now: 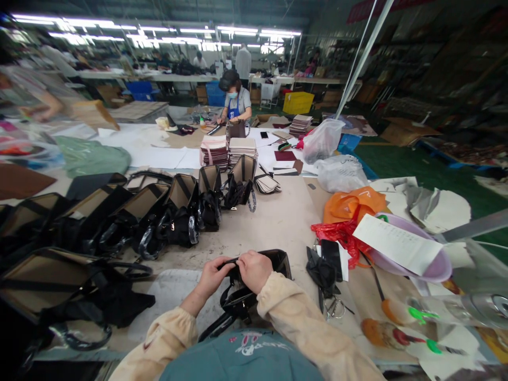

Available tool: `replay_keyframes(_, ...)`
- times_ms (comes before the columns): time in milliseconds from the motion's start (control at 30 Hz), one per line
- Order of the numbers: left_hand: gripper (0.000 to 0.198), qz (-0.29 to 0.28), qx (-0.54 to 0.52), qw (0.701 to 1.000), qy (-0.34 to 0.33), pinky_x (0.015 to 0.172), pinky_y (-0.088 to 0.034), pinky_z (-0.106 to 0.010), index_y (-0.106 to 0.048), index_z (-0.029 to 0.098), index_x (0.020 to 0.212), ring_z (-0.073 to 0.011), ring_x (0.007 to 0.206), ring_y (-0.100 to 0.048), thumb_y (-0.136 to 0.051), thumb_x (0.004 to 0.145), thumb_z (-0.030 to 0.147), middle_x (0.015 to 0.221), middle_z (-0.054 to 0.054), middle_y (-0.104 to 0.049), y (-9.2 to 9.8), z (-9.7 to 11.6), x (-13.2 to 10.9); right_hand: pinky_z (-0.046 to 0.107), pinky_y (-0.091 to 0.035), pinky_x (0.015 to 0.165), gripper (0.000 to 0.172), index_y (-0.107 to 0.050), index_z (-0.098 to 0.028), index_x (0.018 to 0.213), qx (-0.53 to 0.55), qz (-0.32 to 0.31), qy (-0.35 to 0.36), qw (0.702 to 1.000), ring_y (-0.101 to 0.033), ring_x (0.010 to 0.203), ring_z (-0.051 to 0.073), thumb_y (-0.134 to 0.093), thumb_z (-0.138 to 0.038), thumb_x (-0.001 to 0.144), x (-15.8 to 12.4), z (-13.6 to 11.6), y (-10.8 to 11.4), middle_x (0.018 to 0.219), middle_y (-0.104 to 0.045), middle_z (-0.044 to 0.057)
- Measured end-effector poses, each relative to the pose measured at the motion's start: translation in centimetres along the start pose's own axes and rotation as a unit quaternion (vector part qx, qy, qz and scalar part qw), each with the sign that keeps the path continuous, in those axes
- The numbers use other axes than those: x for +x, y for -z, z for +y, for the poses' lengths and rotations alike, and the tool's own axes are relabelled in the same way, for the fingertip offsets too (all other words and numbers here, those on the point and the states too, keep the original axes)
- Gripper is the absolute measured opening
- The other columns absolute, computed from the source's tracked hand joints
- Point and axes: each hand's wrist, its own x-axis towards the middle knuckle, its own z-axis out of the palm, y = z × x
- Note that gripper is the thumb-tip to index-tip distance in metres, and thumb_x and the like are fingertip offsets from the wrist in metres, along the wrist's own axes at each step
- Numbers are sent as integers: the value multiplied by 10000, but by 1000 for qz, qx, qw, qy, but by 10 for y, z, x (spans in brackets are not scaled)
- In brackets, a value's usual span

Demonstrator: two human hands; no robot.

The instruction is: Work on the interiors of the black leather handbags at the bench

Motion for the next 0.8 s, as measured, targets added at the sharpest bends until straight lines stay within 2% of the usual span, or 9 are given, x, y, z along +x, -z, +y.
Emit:
replay_keyframes(367,242,21,15,999,-19,793,-501,-295,-680,170,861,-171,809,-631,-585,742,358,861,-47,-697,-1,11,1,221,-392,704,222,-630,-193,786,-9,-2,-18,1000,-573,763,142,-437,-276,859,1,-1,0,787,-632,38)
replay_keyframes(533,218,36,37,998,-25,737,-501,-280,-681,176,819,-165,764,-626,-572,755,354,806,-37,-696,-3,12,5,220,-390,685,224,-635,-199,787,-15,-2,-24,1000,-576,755,141,-437,-276,858,3,-1,1,787,-633,32)
replay_keyframes(800,219,26,70,997,-25,646,-466,-232,-662,174,755,-143,691,-591,-541,766,356,713,-19,-662,-2,13,7,242,-388,664,186,-635,-217,793,-39,-55,-25,997,-581,780,161,-509,-349,828,-8,10,16,800,-647,25)
